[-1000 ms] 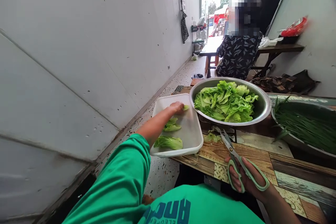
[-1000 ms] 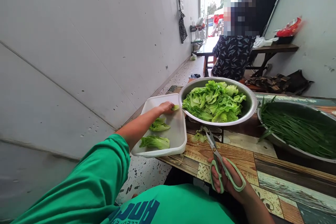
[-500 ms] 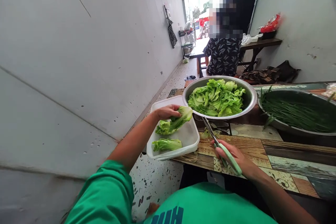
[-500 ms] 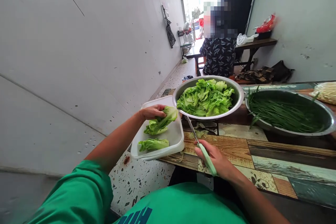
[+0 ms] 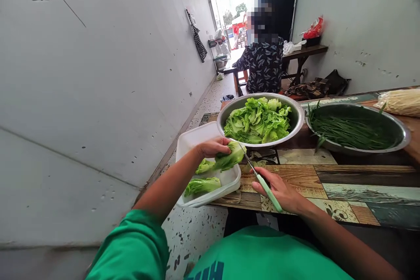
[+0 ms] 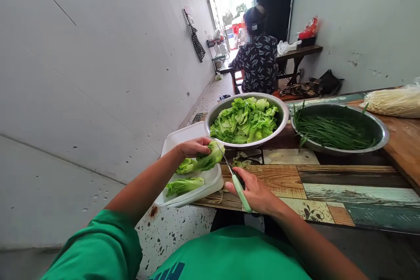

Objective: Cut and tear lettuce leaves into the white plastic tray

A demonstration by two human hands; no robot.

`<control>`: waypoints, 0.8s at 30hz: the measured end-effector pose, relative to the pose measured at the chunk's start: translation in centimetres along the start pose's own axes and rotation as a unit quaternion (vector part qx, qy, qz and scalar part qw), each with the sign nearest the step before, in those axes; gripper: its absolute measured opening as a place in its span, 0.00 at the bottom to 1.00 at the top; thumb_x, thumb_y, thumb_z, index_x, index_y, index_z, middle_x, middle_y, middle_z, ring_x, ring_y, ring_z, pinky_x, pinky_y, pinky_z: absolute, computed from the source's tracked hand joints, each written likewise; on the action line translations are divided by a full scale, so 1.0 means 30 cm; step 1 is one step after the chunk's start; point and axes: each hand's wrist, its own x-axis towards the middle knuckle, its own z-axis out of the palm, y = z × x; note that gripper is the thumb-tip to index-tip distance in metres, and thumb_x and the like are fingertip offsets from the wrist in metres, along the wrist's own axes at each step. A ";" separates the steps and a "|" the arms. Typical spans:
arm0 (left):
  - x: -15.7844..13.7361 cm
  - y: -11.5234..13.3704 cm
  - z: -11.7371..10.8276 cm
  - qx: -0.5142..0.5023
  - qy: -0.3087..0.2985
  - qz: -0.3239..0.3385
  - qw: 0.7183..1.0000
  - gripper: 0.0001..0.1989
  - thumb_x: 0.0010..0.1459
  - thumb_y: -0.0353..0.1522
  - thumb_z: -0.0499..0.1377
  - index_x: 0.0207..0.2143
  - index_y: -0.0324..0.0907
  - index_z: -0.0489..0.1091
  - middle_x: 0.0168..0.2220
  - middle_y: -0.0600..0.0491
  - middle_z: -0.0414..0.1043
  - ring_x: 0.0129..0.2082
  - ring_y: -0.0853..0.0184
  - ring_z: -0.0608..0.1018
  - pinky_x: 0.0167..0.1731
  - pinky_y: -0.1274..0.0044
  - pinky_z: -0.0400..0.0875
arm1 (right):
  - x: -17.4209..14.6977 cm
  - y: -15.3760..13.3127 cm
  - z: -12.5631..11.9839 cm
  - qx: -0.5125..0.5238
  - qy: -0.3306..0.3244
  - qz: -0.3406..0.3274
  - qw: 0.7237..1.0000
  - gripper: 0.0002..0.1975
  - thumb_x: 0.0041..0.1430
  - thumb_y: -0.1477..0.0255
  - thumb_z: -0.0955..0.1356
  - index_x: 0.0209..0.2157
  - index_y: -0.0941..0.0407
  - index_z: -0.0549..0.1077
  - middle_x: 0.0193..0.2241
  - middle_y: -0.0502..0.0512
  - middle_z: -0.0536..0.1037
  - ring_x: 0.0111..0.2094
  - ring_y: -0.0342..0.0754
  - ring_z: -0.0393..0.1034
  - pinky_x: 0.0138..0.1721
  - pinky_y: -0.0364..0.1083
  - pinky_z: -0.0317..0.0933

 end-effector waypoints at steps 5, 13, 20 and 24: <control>0.014 0.020 0.032 0.024 0.017 -0.035 0.999 0.17 0.36 0.33 0.70 0.31 0.35 0.75 0.26 0.50 0.79 0.25 0.66 0.79 0.29 0.76 0.74 | 0.008 0.013 0.028 0.041 0.037 -0.024 0.998 0.31 0.60 0.43 0.62 0.45 0.57 0.71 0.33 0.55 0.74 0.33 0.49 0.68 0.37 0.49 0.63; 0.010 0.081 0.045 0.124 0.018 -0.108 0.986 0.06 0.36 0.28 0.60 0.23 0.39 0.71 0.18 0.56 0.71 0.19 0.69 0.74 0.20 0.81 0.68 | -0.015 0.038 0.077 0.267 0.002 0.088 0.960 0.33 0.50 0.37 0.68 0.38 0.54 0.65 0.22 0.44 0.63 0.18 0.41 0.60 0.19 0.45 0.63; -0.064 0.117 0.025 0.138 0.056 -0.135 0.980 0.05 0.37 0.29 0.58 0.22 0.40 0.69 0.14 0.60 0.64 0.15 0.73 0.68 0.17 0.82 0.65 | -0.053 0.075 0.057 0.292 -0.058 0.073 0.952 0.35 0.55 0.39 0.66 0.45 0.56 0.65 0.29 0.48 0.68 0.26 0.42 0.66 0.30 0.45 0.65; -0.063 0.122 0.039 0.161 0.048 -0.129 0.977 0.02 0.39 0.27 0.58 0.21 0.40 0.67 0.15 0.60 0.64 0.15 0.74 0.67 0.16 0.84 0.61 | -0.062 0.036 0.049 0.298 -0.100 0.067 0.947 0.37 0.55 0.38 0.66 0.47 0.58 0.64 0.27 0.47 0.68 0.25 0.43 0.66 0.30 0.46 0.64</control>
